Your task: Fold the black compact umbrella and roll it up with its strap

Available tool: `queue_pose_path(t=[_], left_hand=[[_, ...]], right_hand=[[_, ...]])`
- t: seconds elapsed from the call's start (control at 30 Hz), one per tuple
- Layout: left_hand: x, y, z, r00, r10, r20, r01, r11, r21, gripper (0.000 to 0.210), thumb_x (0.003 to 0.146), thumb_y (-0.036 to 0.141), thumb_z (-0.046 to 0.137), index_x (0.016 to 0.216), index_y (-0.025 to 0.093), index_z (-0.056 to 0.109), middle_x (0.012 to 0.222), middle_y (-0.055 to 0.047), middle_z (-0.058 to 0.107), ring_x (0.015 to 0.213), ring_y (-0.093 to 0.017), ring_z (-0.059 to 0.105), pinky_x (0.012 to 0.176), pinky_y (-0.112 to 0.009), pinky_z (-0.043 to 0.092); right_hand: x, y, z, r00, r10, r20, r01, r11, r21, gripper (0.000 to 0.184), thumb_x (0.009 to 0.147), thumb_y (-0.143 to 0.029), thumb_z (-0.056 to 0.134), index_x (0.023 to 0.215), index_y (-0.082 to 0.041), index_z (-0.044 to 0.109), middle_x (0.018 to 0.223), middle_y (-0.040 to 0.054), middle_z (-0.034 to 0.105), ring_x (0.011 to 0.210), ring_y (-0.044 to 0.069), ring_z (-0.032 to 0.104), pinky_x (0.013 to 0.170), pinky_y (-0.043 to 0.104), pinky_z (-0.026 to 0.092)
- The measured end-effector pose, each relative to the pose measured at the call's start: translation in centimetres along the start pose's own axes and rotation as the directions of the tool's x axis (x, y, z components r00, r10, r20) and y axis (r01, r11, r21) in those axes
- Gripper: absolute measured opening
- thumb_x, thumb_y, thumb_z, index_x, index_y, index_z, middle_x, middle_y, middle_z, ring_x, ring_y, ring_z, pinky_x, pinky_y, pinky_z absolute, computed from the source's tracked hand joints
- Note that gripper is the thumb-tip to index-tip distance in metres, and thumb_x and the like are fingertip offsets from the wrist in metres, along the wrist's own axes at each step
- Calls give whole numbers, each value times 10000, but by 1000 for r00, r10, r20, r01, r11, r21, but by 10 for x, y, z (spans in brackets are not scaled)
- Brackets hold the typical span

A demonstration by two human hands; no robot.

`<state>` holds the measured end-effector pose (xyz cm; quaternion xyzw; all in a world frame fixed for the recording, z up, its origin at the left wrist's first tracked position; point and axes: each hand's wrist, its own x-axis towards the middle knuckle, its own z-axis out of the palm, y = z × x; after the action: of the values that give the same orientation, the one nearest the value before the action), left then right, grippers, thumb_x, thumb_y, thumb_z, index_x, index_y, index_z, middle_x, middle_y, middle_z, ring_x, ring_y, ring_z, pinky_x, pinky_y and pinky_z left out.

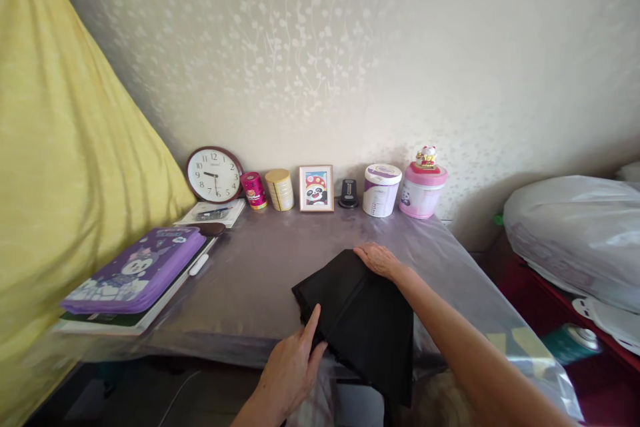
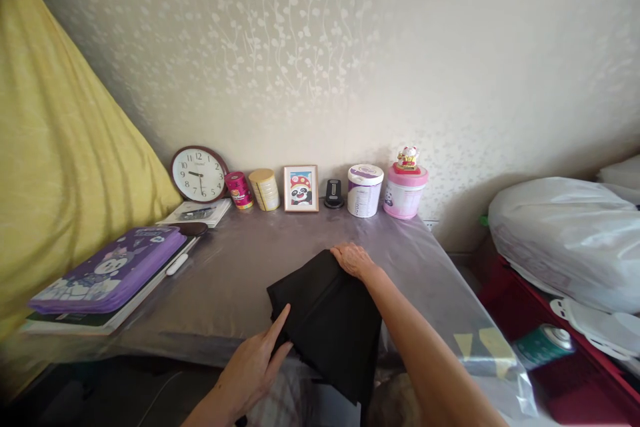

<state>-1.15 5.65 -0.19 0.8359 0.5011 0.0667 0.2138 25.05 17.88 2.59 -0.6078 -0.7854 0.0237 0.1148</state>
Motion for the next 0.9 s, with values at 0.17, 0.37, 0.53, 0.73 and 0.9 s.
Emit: queue_pose_path(t=[0.17,0.37,0.53,0.73,0.9], left_hand=[[-2,-1,1,1000,-4,-7,4,1000,-19,567,911,327,291,1431,183,116,1049,-118,658,890,-231,631,725,-291,433],[-2,-1,-2,999,-39,9,39,999,-8,555,915,351,295,1427,203,140,905,-98,692,817,-219,647,670,-263,416],[1,-6,0,999,-40,11,40,996,-75,557,913,370,287,1426,207,145,871,-88,692,787,-213,645,678,-264,421],[-1,-8,-3,999,-46,25,51,976,-214,543,905,380,297,1415,221,198,1004,-83,678,838,-191,642,770,-259,419],[-1,-7,-5,999,-41,31,47,969,-244,543,902,385,299,1412,221,210,1029,-79,670,886,-193,632,808,-271,413]], right_hand=[[-14,-12,-10,978,-163,-131,170,984,46,335,941,-331,327,1091,-201,597,1154,77,612,1085,217,537,960,374,365],[-18,-5,-5,982,-183,-37,186,980,76,308,928,-321,363,1047,-205,622,1119,64,634,1096,200,538,974,341,360],[-25,33,-14,992,115,-44,-109,987,119,293,917,-302,365,1034,-239,626,1103,50,644,1048,204,571,938,332,395],[-55,78,-14,985,164,49,-171,963,207,330,810,-99,424,1051,-201,625,1023,43,682,948,183,630,847,301,478],[-75,85,-9,983,69,169,-137,891,432,485,688,-27,453,1116,-211,589,1055,39,664,936,176,631,809,302,507]])
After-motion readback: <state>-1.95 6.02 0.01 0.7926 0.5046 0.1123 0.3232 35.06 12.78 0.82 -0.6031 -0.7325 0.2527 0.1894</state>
